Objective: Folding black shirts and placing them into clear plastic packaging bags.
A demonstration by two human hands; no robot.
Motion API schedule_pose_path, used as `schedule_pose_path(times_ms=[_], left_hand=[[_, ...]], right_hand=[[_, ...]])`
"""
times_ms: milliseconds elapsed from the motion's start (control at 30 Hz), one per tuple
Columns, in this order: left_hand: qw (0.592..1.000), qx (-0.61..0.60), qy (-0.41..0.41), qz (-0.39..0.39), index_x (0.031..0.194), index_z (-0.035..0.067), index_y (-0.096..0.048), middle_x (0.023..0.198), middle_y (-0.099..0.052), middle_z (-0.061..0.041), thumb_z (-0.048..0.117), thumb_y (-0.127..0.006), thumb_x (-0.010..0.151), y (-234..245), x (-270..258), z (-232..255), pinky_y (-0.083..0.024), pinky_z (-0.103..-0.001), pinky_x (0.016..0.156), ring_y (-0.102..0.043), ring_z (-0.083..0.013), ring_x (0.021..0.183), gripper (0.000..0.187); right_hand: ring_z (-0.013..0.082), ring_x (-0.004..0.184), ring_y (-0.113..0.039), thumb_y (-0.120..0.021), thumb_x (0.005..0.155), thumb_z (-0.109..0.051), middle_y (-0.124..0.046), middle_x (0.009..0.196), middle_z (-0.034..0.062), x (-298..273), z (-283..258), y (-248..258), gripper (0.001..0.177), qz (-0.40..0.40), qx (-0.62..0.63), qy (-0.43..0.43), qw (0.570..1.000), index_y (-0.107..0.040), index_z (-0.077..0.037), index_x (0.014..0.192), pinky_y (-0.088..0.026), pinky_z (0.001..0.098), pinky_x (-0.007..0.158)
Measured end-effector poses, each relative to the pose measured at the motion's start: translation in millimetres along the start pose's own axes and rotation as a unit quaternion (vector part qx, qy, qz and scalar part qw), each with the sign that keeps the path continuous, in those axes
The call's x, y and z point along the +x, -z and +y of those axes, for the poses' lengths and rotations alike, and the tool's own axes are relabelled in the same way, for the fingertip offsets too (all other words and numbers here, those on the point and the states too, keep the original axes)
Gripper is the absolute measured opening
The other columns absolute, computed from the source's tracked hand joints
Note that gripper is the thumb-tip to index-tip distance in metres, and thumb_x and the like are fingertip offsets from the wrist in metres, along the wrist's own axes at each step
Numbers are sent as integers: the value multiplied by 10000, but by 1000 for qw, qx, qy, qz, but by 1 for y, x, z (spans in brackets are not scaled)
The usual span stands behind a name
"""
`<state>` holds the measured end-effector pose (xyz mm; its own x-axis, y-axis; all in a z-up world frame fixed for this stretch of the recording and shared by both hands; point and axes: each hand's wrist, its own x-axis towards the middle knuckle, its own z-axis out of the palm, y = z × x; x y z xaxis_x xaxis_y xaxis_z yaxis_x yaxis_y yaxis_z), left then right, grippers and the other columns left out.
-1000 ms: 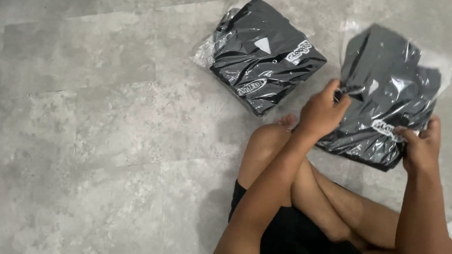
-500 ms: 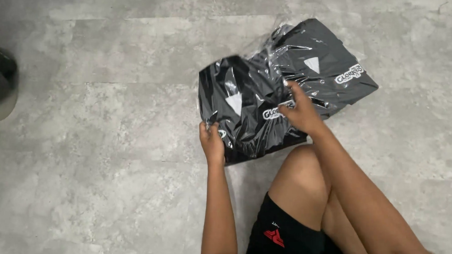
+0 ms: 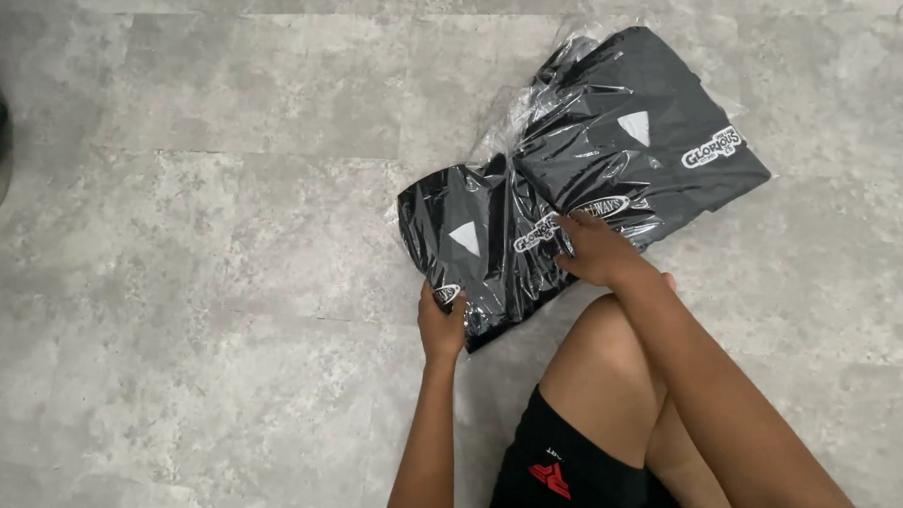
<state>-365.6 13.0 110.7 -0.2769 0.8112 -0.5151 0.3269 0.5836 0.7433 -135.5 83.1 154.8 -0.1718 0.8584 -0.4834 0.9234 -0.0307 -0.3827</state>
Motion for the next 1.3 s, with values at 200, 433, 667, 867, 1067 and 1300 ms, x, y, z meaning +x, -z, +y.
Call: schedule_pose_path(times_ms=[200,433,667,867,1067,1300], left_hand=[[996,38,-79,-14,1371,120,-371,1065,-512,-163,348,-608,802,6,15,-26,-436,-371,896,-517,-315,1065,657],[947,194,-240,89,1414,50,-254,1417,-230,-254,316,-642,789,-40,-13,9,-258,-548,1013,-251,-439,1285,782],[905,319,-281,-14,1442,159,-215,1476,-142,-199,430,-524,835,-119,4,7,-136,-609,1023,-132,-388,1351,733],[898,351,-262,-46,1441,181,-206,1479,-98,-220,473,-482,856,-138,14,26,-88,-638,1019,-91,-403,1357,709],[908,315,-267,-68,1435,169,-227,1470,-131,-224,480,-488,846,-133,11,41,-124,-623,1021,-132,-403,1349,715],[931,53,-362,12,1280,15,-415,1412,-299,-224,222,-558,810,-105,-26,55,-132,-528,1065,-294,-371,1306,533]], right_hand=[[469,1275,-329,-635,768,-285,-348,1378,289,7,1,0,623,71,-19,20,997,-444,-175,1350,-331,548,1000],[438,1370,-82,-539,715,-607,-102,1502,237,0,29,36,880,188,-60,-110,974,-250,-230,1456,-140,603,1066],[389,1383,-59,-447,676,-756,-41,1530,131,28,60,49,945,106,-67,-163,979,-129,-338,1462,-149,572,1078],[386,1383,-57,-462,663,-736,-41,1532,105,59,89,54,937,124,-71,-158,977,-107,-383,1455,-155,595,1064],[391,1378,-93,-482,713,-672,-73,1521,148,39,86,61,900,177,-14,-103,979,-148,-307,1465,-153,581,1070],[469,1267,-272,-564,843,-148,-264,1380,323,-81,185,28,627,456,-24,-9,890,-278,107,1338,-218,540,1038]])
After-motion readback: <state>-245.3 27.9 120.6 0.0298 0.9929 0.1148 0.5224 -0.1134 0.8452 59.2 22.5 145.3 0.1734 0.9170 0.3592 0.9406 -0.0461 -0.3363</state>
